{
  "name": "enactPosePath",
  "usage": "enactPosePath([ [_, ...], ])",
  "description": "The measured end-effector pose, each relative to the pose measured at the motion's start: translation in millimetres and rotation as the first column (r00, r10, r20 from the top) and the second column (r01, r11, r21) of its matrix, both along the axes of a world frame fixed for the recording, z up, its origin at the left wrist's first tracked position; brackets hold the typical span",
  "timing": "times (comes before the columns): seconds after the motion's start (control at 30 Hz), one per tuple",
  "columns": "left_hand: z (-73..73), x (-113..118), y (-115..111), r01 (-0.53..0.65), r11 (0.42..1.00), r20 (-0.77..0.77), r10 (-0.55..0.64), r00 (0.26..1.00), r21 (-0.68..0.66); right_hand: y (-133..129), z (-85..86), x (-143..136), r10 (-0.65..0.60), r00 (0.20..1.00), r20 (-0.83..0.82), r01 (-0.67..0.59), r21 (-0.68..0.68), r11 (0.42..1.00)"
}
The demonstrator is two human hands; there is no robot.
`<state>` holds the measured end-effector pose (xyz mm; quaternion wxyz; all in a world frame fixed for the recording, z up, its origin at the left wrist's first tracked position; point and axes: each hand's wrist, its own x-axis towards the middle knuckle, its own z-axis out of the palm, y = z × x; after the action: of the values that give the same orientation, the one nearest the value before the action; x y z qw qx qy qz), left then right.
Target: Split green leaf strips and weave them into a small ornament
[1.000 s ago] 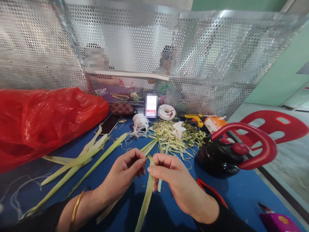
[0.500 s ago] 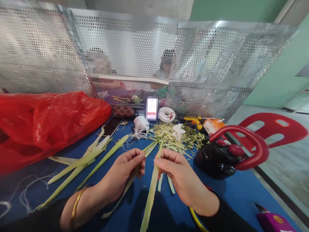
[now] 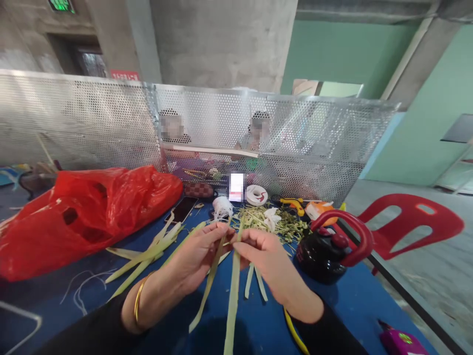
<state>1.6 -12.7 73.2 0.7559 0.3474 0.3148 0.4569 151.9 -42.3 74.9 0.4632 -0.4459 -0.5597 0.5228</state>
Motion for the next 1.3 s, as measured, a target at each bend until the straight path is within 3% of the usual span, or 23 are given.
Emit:
enactPosePath([
  [0.2,-10.2,8.4,-2.9,0.062,0.992,0.043,-0.067,0.997,0.113,2.6,-12.3,-20.2,-0.057,0.997,0.052,0.054,0.060,0.997],
  [0.33,-10.3,2.0,-3.3,0.020,0.995,-0.090,-0.011,0.996,0.098,4.5,-12.8,-5.5,-0.101,0.994,-0.047,0.104,0.058,0.993],
  [0.43,-9.3,-3.9,-2.6,0.212,0.974,-0.319,-0.175,0.932,0.086,7.5,-7.4,12.6,-0.145,0.981,-0.126,0.155,0.068,0.986],
  [0.53,-12.0,-6.5,-0.5,0.354,0.931,-0.347,-0.304,0.887,0.089,10.4,-2.3,27.2,-0.191,0.969,-0.159,0.207,0.095,0.974],
  [0.73,-14.2,-6.2,3.3,0.337,0.932,-0.470,-0.241,0.849,0.130,13.4,2.6,41.3,-0.291,0.935,-0.204,0.321,0.135,0.937],
  [0.93,-11.2,-10.2,4.1,0.421,0.898,-0.463,-0.321,0.826,0.128,15.7,4.8,48.6,-0.329,0.900,-0.284,0.371,0.109,0.922],
  [1.03,-10.1,-11.7,6.5,0.344,0.929,-0.438,-0.254,0.862,0.138,13.9,7.9,48.8,-0.332,0.895,-0.298,0.377,0.107,0.920],
  [1.13,-5.0,-15.3,10.1,0.185,0.962,-0.401,-0.092,0.911,0.201,12.0,9.9,48.5,-0.341,0.903,-0.263,0.383,0.129,0.915],
  [1.3,11.2,-27.6,15.2,0.011,0.944,-0.376,0.121,0.919,0.330,14.9,7.0,54.3,-0.402,0.914,-0.059,0.406,0.192,0.894],
])
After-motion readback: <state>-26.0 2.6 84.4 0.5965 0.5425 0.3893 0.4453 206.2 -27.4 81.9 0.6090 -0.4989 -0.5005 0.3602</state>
